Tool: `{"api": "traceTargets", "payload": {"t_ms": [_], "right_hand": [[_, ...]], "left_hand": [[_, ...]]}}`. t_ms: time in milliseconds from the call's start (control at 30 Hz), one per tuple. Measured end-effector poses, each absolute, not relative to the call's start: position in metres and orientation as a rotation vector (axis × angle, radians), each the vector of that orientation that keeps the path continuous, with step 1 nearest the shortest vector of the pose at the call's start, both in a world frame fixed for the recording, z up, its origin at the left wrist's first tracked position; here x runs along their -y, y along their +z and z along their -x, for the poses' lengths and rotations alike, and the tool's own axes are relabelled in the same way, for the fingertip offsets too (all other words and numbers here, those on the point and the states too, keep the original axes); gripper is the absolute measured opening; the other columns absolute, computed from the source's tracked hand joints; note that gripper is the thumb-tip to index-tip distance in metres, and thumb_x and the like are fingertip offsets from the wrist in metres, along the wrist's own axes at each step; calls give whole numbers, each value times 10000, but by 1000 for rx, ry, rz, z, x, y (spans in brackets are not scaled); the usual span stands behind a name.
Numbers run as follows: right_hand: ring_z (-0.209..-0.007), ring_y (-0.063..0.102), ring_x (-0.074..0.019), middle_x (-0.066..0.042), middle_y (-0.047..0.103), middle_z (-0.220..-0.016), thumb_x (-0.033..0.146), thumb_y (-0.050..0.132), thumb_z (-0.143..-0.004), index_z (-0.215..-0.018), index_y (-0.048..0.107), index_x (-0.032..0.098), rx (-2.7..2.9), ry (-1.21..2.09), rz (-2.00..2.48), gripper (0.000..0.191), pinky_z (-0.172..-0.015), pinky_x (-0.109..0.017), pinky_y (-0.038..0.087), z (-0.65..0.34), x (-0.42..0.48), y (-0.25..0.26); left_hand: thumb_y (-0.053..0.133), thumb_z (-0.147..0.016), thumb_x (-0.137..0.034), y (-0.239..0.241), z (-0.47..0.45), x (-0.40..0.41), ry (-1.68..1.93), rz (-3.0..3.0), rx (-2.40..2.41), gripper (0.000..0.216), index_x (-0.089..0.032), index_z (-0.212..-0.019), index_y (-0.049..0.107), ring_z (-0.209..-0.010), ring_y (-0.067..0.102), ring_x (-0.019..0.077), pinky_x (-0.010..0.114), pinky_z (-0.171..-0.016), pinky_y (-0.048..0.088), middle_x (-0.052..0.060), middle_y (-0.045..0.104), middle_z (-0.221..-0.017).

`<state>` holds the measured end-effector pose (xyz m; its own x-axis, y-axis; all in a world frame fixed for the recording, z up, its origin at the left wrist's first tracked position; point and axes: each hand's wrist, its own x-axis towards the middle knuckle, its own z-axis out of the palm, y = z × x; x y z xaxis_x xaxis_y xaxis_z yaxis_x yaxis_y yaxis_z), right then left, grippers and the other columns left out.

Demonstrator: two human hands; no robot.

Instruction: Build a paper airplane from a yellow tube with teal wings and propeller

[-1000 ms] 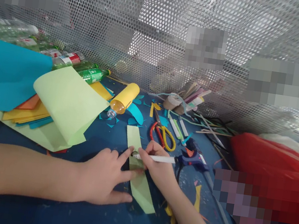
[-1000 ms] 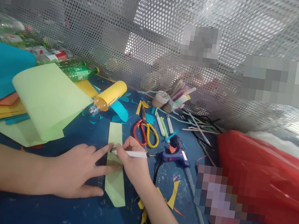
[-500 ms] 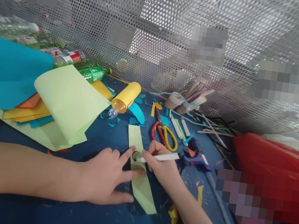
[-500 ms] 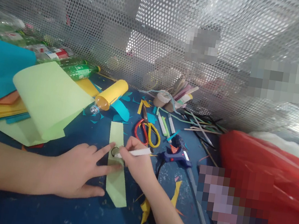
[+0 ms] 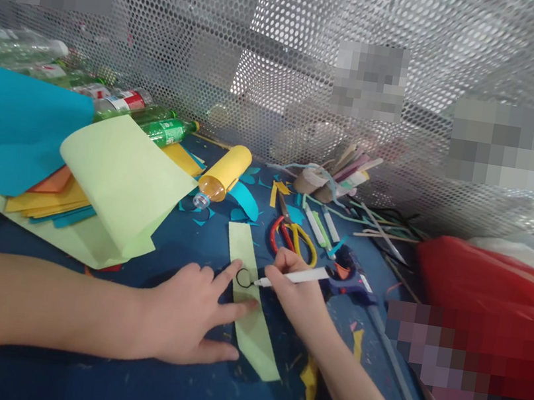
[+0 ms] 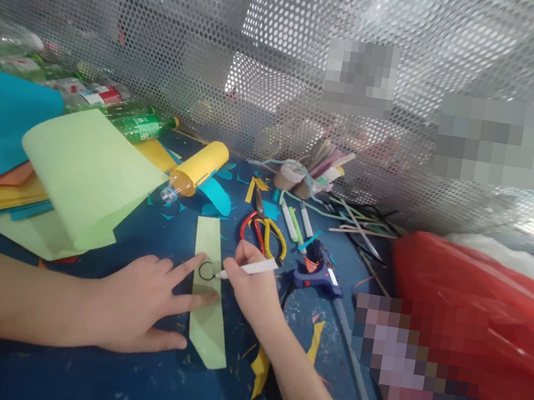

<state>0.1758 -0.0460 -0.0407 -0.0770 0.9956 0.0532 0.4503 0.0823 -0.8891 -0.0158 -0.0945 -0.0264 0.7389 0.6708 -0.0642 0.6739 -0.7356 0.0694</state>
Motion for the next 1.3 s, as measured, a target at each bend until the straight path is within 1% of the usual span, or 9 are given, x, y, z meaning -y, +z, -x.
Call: {"api": "traceTargets", "payload": {"t_ms": [133,233,467,633,867,967,1100,1200,1300], "right_hand": [[-433,260,-86,89,292,-448,213,504,-658,-545,292,230,1592,930,1471,241,-421,-230,210,-176,47,-43],[-426,266,-86,93,292,-444,211,512,-679,-559,287,233,1565,952,1445,256,-414,-228,206,-175,47,-44],[-408,274,-88,97,307,-422,236,531,-722,-574,281,237,1524,935,1435,290,-408,-232,200,-174,47,-48],[-385,292,-86,97,342,-407,267,542,-746,-583,294,240,1530,944,1421,297,-400,-235,212,-172,47,-48],[-377,305,-86,95,352,-400,288,561,-756,-575,311,237,1545,916,1439,313,-400,-235,234,-171,49,-47],[-379,316,-85,96,355,-395,299,582,-761,-580,333,233,1448,1000,1392,315,-405,-230,240,-172,49,-48],[-387,306,-80,100,344,-398,352,602,-787,-601,363,225,1135,1145,1266,328,-412,-220,241,-172,47,-45],[-375,282,-82,98,335,-396,458,569,-815,-637,430,221,1021,1164,1226,327,-409,-224,266,-173,45,-42],[-368,246,-78,117,282,-388,463,606,-796,-673,455,222,1068,1155,1222,310,-428,-227,283,-175,46,-43]], "left_hand": [[286,-861,-657,-28,16,94,-40,-2837,-1095,616,-358,-1397,338,-876,601,310,409,-678,423,183,259,-1480],[283,-862,-655,-27,16,95,-46,-2845,-1099,607,-363,-1390,350,-869,602,312,403,-665,425,182,292,-1467],[312,-856,-656,-26,16,95,-35,-2842,-1097,608,-366,-1389,353,-850,601,285,396,-668,429,158,299,-1471],[279,-861,-658,-27,17,95,-35,-2842,-1097,606,-367,-1388,356,-855,599,295,386,-656,413,170,281,-1475],[285,-860,-654,-27,15,95,-45,-2859,-1108,599,-370,-1382,367,-847,605,306,394,-648,414,176,318,-1457],[267,-864,-651,-26,15,95,-38,-2867,-1105,597,-367,-1380,369,-836,609,313,403,-635,424,183,330,-1449],[245,-873,-639,-24,19,94,-5,-2877,-1052,573,-363,-1347,414,-824,615,316,407,-625,432,186,349,-1437],[216,-873,-645,-23,23,93,45,-2881,-995,574,-353,-1294,474,-831,616,320,413,-628,432,192,296,-1461],[213,-852,-682,-24,25,93,102,-2852,-986,614,-341,-1270,505,-818,615,297,402,-631,429,189,180,-1503]]}}
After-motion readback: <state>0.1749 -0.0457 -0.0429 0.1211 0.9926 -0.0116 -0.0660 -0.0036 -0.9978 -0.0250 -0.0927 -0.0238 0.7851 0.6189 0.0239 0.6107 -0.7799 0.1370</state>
